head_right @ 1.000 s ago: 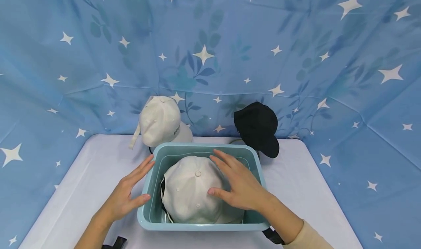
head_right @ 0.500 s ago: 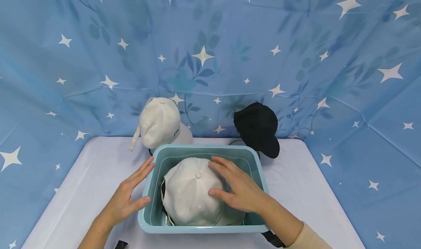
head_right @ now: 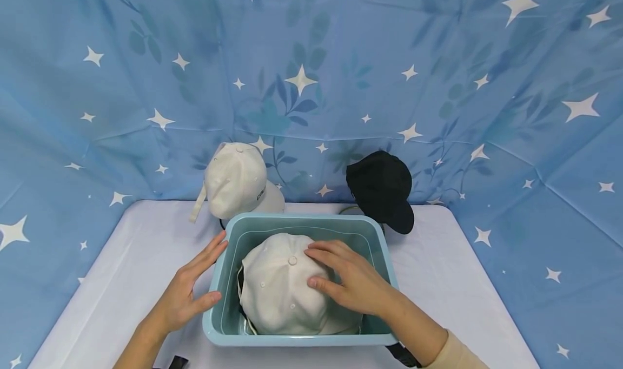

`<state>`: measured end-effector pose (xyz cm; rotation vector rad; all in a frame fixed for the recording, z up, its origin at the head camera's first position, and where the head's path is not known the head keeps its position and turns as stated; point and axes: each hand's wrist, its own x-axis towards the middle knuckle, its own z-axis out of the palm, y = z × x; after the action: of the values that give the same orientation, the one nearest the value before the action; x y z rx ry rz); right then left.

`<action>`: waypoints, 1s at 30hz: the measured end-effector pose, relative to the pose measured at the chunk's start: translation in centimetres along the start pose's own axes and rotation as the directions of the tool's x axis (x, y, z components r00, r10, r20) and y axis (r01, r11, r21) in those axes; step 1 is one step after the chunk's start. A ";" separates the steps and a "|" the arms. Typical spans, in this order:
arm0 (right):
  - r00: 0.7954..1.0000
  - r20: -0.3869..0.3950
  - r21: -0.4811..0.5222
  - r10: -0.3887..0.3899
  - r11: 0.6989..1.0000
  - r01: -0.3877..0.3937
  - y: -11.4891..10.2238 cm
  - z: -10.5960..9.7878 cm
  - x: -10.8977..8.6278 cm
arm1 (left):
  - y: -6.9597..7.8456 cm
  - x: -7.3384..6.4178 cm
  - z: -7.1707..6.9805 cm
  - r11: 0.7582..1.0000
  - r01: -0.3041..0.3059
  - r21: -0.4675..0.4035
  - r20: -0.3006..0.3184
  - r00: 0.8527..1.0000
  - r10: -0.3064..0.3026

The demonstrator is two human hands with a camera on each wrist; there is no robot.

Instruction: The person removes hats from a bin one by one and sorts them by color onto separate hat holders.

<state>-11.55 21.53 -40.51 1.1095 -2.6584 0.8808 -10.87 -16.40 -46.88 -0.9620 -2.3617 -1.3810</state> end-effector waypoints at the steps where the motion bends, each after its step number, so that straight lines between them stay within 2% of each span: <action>1: 1.000 -0.005 0.002 -0.007 1.000 0.007 0.0 0.0 0.0 | 0.0 0.0 0.0 1.000 -0.002 -0.001 -0.001 1.000 0.002; 9: 1.000 -0.023 0.011 -0.010 1.000 0.010 -0.1 0.1 0.1 | -0.1 -0.1 0.1 1.000 -0.018 -0.013 -0.004 1.000 0.018; 15: 0.997 -0.061 0.047 -0.038 0.998 0.041 0.0 0.1 0.1 | -0.1 -0.1 0.1 0.999 -0.031 -0.022 -0.005 1.000 0.031; 30: 0.993 -0.115 0.167 0.036 0.986 -0.016 0.0 0.0 0.1 | -0.4 0.0 0.0 0.998 -0.058 -0.031 -0.001 0.998 0.058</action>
<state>-11.58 21.49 -40.49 1.0231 -2.5480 1.1537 -11.10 -16.51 -47.13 -1.0297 -2.2998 -1.4000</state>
